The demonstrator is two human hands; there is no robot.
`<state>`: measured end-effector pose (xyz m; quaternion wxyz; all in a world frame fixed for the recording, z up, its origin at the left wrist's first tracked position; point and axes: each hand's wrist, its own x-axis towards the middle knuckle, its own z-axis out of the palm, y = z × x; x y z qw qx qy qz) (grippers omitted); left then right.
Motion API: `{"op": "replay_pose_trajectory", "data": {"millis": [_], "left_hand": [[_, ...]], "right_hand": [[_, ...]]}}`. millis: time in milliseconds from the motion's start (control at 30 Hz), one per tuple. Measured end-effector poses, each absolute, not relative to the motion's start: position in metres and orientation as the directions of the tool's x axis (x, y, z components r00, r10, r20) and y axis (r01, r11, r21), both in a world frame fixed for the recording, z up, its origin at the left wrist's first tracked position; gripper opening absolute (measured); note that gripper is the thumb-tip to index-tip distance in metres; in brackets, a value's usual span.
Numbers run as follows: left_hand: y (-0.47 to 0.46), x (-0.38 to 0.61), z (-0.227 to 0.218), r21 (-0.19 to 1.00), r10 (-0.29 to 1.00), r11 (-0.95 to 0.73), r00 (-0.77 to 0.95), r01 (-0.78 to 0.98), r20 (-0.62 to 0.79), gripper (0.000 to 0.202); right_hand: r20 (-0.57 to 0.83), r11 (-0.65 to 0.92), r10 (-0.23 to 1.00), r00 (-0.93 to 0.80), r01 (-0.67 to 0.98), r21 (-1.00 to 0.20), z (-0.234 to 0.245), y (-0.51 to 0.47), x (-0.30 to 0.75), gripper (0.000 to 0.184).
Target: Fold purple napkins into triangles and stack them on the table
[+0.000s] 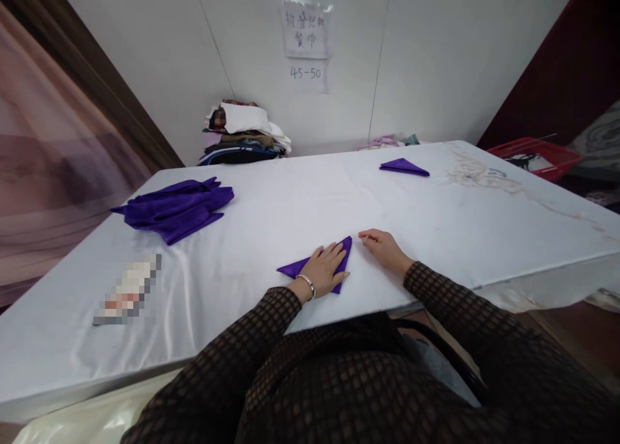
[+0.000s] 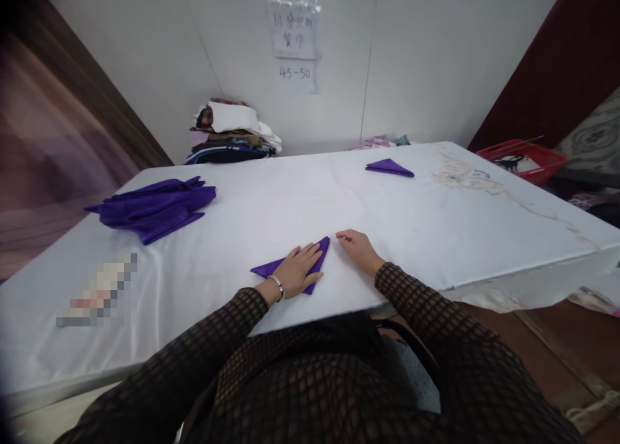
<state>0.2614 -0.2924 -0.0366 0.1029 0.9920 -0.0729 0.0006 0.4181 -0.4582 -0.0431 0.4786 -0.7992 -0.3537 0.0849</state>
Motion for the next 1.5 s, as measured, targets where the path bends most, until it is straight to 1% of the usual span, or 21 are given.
{"op": "replay_pose_trajectory", "data": {"millis": [67,100,167,200,233,267,333,367,400,433,500,533,600,667,833,1000,1100,1233,1333,1400,1500], "left_hand": [[-0.292,0.261,-0.035,0.196,-0.150,-0.969,0.989,-0.150,0.014,0.059],[-0.292,0.261,-0.035,0.192,-0.150,-0.970,0.989,-0.150,0.013,0.059],[-0.293,0.262,-0.034,0.184,-0.148,-0.972,0.989,-0.148,0.011,0.059],[-0.293,0.262,-0.034,0.181,-0.147,-0.973,0.989,-0.146,0.008,0.059],[-0.293,0.262,-0.034,0.177,-0.145,-0.974,0.989,-0.143,0.004,0.059],[-0.293,0.262,-0.034,0.175,-0.144,-0.974,0.990,-0.142,0.001,0.059],[-0.293,0.261,-0.035,0.174,-0.144,-0.974,0.989,-0.143,0.004,0.059],[-0.293,0.261,-0.035,0.175,-0.146,-0.974,0.989,-0.145,0.010,0.059],[-0.293,0.261,-0.035,0.179,-0.148,-0.973,0.989,-0.149,0.017,0.059],[-0.293,0.261,-0.036,0.183,-0.151,-0.971,0.988,-0.154,0.030,0.059],[-0.293,0.260,-0.036,0.189,-0.159,-0.967,0.985,-0.169,0.065,0.059],[-0.294,0.260,-0.036,0.191,-0.161,-0.966,0.983,-0.175,0.084,0.059],[-0.295,0.260,-0.036,0.199,-0.162,-0.963,0.981,-0.182,0.110,0.060],[-0.296,0.261,-0.035,0.220,-0.153,-0.960,0.982,-0.175,0.113,0.060],[-0.296,0.258,-0.029,0.274,-0.141,-0.949,0.986,-0.159,0.084,0.061],[-0.287,0.245,-0.029,0.241,-0.140,-0.959,0.988,-0.150,0.060,0.063],[-0.273,0.228,-0.032,0.219,-0.062,-0.973,0.998,-0.065,0.019,0.068],[-0.248,0.196,-0.033,0.190,0.116,-0.974,0.993,0.121,-0.036,0.068],[-0.233,0.176,-0.031,0.168,0.234,-0.956,0.970,0.242,-0.069,0.064],[-0.227,0.167,-0.031,0.164,0.276,-0.944,0.958,0.285,-0.077,0.061],[-0.223,0.163,-0.032,0.207,0.335,-0.918,0.941,0.339,-0.055,0.052]], "right_hand": [[0.003,-0.333,0.649,0.761,0.287,-0.898,-0.039,-0.455,0.418,0.028],[-0.072,-0.341,0.663,0.745,0.215,-0.915,-0.037,-0.453,0.419,0.029],[-0.139,-0.353,0.694,0.706,0.165,-0.921,-0.032,-0.446,0.421,0.025],[-0.129,-0.361,0.705,0.697,0.196,-0.912,-0.029,-0.443,0.422,0.022],[-0.084,-0.366,0.710,0.699,0.265,-0.892,-0.026,-0.440,0.422,0.020],[0.000,-0.362,0.710,0.704,0.365,-0.858,-0.022,-0.436,0.421,0.020],[0.228,-0.306,0.713,0.663,0.587,-0.750,-0.016,-0.430,0.416,0.023],[0.328,-0.253,0.729,0.601,0.682,-0.686,-0.014,-0.427,0.410,0.026],[0.389,-0.189,0.764,0.514,0.756,-0.627,-0.013,-0.424,0.404,0.032],[0.406,-0.126,0.812,0.420,0.805,-0.580,-0.013,-0.421,0.397,0.038],[0.330,-0.051,0.908,0.259,0.849,-0.526,-0.017,-0.416,0.382,0.052],[0.268,-0.050,0.939,0.215,0.858,-0.511,-0.020,-0.415,0.377,0.058],[0.164,-0.097,0.965,0.204,0.861,-0.500,-0.026,-0.414,0.369,0.068],[0.116,-0.143,0.966,0.232,0.850,-0.507,-0.031,-0.415,0.368,0.071],[0.114,-0.151,0.961,0.252,0.824,-0.546,-0.038,-0.419,0.372,0.072],[0.147,-0.144,0.956,0.255,0.842,-0.521,-0.046,-0.419,0.371,0.072],[0.137,-0.161,0.958,0.252,0.868,-0.469,-0.049,-0.418,0.370,0.074],[0.150,-0.148,0.962,0.229,0.896,-0.419,-0.050,-0.419,0.370,0.073],[0.142,-0.147,0.965,0.222,0.901,-0.408,-0.050,-0.418,0.371,0.073],[0.127,-0.151,0.967,0.219,0.904,-0.400,-0.049,-0.418,0.371,0.074],[0.115,-0.154,0.971,0.212,0.911,-0.382,-0.049,-0.417,0.371,0.076]]}}
